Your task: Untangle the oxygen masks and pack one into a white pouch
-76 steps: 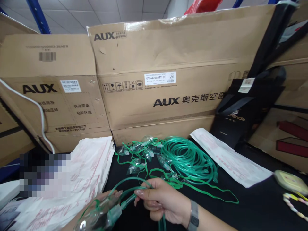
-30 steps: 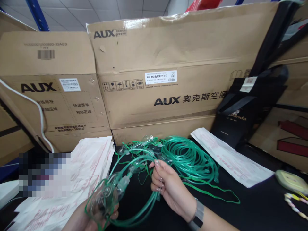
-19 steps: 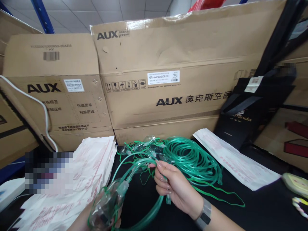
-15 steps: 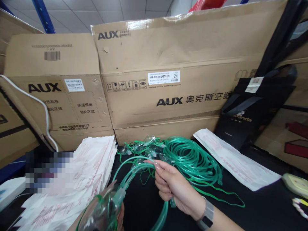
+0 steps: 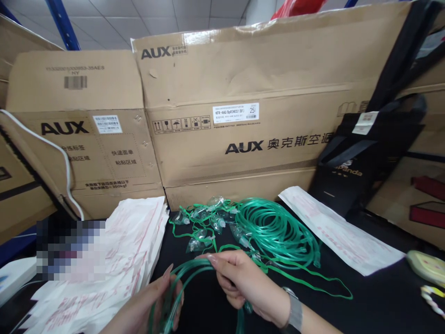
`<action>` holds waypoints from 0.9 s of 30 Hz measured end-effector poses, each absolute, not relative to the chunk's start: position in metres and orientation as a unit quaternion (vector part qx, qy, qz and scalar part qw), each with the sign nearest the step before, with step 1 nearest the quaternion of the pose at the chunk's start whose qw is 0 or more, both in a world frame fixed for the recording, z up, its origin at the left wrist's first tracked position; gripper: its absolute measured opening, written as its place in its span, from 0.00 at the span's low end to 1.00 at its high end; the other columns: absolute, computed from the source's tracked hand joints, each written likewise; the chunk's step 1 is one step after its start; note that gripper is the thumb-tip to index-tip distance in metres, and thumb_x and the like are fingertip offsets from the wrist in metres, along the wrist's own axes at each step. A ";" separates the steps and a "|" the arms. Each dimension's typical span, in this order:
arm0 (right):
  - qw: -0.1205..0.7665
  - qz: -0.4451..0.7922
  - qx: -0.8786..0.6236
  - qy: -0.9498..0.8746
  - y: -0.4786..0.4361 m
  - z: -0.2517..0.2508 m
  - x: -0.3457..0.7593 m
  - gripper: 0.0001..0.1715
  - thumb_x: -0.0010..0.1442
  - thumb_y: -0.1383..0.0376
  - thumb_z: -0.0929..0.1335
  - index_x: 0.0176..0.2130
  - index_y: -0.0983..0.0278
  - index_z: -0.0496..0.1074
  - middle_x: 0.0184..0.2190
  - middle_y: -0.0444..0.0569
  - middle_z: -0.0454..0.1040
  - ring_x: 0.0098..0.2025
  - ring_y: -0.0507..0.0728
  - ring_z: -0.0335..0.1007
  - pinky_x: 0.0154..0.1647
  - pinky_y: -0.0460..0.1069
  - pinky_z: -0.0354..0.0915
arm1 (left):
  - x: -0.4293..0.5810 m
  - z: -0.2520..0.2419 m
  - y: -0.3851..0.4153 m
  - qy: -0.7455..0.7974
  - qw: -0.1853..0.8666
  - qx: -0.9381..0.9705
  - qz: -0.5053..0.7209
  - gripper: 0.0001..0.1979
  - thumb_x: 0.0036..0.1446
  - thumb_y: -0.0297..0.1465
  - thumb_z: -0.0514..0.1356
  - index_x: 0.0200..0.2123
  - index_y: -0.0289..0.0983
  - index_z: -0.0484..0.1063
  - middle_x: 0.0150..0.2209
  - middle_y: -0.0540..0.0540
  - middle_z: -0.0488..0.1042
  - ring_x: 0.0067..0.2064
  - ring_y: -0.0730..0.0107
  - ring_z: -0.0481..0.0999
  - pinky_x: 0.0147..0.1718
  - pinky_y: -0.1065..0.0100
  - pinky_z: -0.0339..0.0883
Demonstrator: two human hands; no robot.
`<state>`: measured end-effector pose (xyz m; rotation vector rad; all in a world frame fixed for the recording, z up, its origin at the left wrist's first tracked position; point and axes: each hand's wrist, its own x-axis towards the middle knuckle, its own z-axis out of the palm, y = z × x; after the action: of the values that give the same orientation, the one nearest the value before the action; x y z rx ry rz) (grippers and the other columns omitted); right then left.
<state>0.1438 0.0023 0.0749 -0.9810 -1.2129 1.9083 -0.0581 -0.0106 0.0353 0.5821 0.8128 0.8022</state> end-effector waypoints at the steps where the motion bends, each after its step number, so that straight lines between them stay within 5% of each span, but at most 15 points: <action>1: 0.340 0.728 -0.375 -0.463 0.002 0.074 0.143 0.19 0.51 0.52 0.69 0.28 0.66 0.67 0.11 0.31 0.48 0.12 0.42 0.34 0.10 0.39 0.35 | -0.057 0.035 -0.011 0.383 0.791 0.277 0.389 0.22 0.38 0.48 0.65 0.25 0.35 0.69 0.19 0.50 0.73 0.19 0.72 0.70 0.19 0.71 0.63; 6: 0.312 0.708 -0.388 -0.501 0.006 0.064 0.139 0.29 0.55 0.48 0.63 0.17 0.68 0.63 0.06 0.37 0.56 0.06 0.42 0.45 0.06 0.38 0.43 | -0.054 0.034 -0.017 0.406 0.764 0.311 0.395 0.24 0.38 0.51 0.63 0.28 0.38 0.62 0.17 0.50 0.74 0.16 0.70 0.73 0.16 0.72 0.60; 12: 0.325 0.751 -0.360 -0.448 0.007 0.056 0.134 0.24 0.56 0.49 0.63 0.32 0.69 0.67 0.22 0.52 0.76 0.10 0.50 0.66 0.07 0.42 0.61 | -0.055 0.032 -0.018 0.446 0.728 0.350 0.386 0.24 0.40 0.53 0.59 0.25 0.38 0.59 0.15 0.52 0.74 0.13 0.74 0.71 0.12 0.77 0.56; 18: 0.359 0.744 -0.394 -0.403 0.009 0.051 0.134 0.21 0.57 0.52 0.63 0.38 0.68 0.66 0.21 0.48 0.74 0.11 0.50 0.66 0.08 0.42 0.64 | -0.052 0.030 -0.018 0.434 0.721 0.363 0.399 0.26 0.40 0.56 0.57 0.19 0.37 0.59 0.10 0.53 0.69 0.11 0.79 0.66 0.11 0.80 0.53; 23: 0.308 0.742 -0.371 -0.466 0.006 0.043 0.130 0.27 0.57 0.47 0.60 0.35 0.70 0.66 0.16 0.47 0.72 0.11 0.50 0.65 0.08 0.41 0.60 | -0.053 0.023 -0.015 0.470 0.685 0.376 0.411 0.26 0.39 0.56 0.56 0.26 0.38 0.62 0.05 0.59 0.61 0.07 0.82 0.53 0.07 0.80 0.46; 25: 0.307 0.732 -0.348 -0.500 0.003 0.044 0.130 0.27 0.55 0.49 0.64 0.42 0.69 0.65 0.18 0.42 0.70 0.13 0.48 0.65 0.10 0.40 0.59 | -0.054 0.020 -0.014 0.476 0.677 0.376 0.416 0.27 0.39 0.57 0.55 0.27 0.39 0.62 0.04 0.61 0.57 0.06 0.82 0.50 0.06 0.80 0.45; 27: 0.307 0.713 -0.340 -0.530 -0.001 0.048 0.133 0.37 0.47 0.57 0.72 0.53 0.62 0.58 0.21 0.37 0.66 0.13 0.45 0.62 0.12 0.39 0.59 | -0.056 0.019 -0.013 0.479 0.675 0.383 0.410 0.27 0.39 0.59 0.54 0.24 0.39 0.61 0.03 0.61 0.55 0.06 0.82 0.49 0.06 0.80 0.43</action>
<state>0.1326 -0.0012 0.0485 -0.8991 -1.4029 1.8869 -0.0557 -0.0128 0.0194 0.8606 1.0781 0.9227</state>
